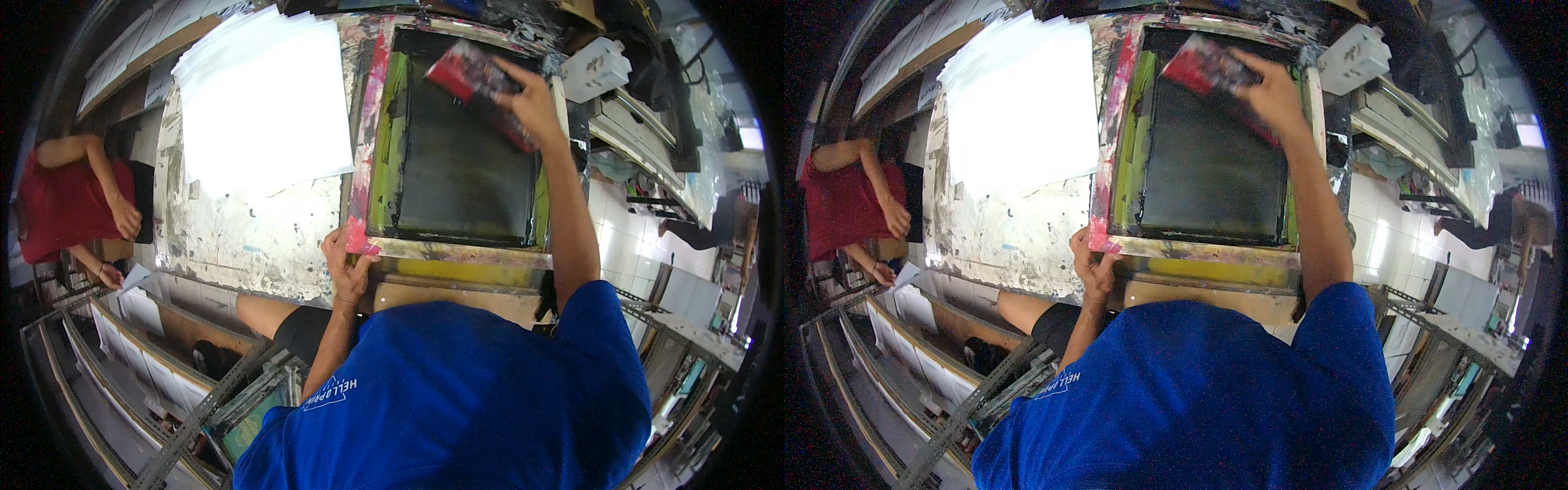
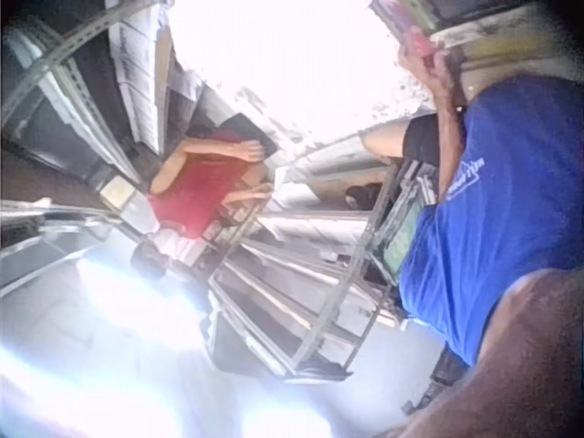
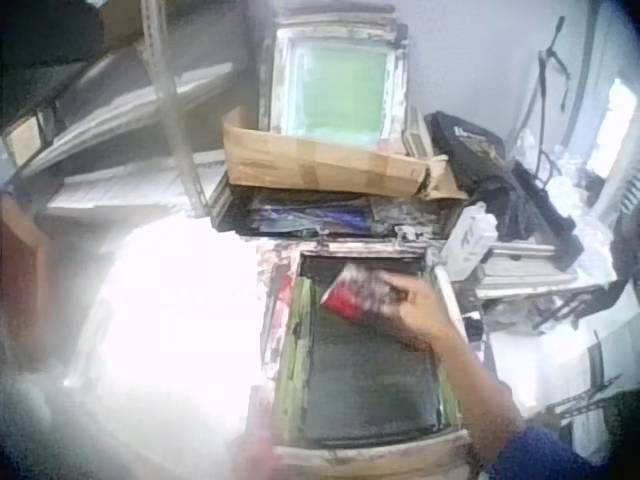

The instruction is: The person performs screen printing on white bags, using a squeegee to apply ink through a mesh screen onto each bag, then lifting the screen and setting the printed bags aside on a stack.

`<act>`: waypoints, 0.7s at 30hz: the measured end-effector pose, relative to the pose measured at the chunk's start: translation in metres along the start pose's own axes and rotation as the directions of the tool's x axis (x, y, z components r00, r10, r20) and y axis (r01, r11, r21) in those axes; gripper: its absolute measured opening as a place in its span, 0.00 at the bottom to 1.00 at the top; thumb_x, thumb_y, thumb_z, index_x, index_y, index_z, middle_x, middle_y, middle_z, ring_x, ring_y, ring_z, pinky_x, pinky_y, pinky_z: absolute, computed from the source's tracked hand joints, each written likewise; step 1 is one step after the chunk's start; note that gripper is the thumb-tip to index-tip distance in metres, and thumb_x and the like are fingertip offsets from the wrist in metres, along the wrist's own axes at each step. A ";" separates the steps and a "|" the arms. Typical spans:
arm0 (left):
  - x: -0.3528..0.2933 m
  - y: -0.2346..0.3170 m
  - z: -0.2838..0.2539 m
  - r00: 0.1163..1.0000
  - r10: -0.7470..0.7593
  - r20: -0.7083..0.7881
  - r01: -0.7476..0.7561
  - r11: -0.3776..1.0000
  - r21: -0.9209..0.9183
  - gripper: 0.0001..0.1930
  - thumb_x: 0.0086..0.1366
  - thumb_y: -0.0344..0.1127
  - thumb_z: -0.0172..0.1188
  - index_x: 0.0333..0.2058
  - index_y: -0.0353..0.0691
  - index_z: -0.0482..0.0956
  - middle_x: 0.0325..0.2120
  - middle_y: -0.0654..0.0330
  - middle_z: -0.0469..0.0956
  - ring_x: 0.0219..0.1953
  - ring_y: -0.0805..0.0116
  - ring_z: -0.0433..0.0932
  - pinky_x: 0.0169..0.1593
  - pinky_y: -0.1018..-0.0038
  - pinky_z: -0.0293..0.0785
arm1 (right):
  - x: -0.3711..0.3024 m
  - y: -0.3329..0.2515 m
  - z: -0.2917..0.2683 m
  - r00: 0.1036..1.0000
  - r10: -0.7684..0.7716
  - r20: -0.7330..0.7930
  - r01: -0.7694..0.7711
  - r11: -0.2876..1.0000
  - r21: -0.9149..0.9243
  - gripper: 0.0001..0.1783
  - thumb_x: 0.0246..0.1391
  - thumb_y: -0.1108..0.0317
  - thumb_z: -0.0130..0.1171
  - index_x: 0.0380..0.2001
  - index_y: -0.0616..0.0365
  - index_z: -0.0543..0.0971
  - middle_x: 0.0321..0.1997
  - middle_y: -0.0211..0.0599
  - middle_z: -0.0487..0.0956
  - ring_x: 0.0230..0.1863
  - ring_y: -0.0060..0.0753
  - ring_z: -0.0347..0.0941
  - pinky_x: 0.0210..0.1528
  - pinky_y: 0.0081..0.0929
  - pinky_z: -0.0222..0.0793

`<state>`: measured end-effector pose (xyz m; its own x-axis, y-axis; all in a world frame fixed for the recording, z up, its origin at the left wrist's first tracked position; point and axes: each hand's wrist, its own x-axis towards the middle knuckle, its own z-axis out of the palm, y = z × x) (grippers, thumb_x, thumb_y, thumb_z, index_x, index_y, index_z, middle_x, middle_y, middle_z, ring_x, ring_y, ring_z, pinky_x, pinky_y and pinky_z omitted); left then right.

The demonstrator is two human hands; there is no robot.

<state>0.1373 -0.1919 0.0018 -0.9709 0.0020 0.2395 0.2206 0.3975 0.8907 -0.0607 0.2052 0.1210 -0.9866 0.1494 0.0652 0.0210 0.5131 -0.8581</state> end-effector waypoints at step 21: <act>0.259 0.093 0.086 0.925 0.206 -0.319 -0.256 0.959 -0.122 0.12 0.71 0.34 0.62 0.49 0.35 0.81 0.39 0.61 0.82 0.39 0.75 0.76 0.44 0.78 0.71 | -0.050 -0.277 -0.095 0.852 -0.523 0.041 0.471 0.729 -0.498 0.23 0.47 0.64 0.58 0.46 0.61 0.87 0.29 0.47 0.86 0.18 0.28 0.74 0.25 0.27 0.74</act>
<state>-0.1019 -0.0757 0.1141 -0.8229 -0.2090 0.5283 0.4712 0.2684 0.8402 -0.0017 0.1356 0.4033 -0.8577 -0.1752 0.4834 -0.3688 0.8647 -0.3410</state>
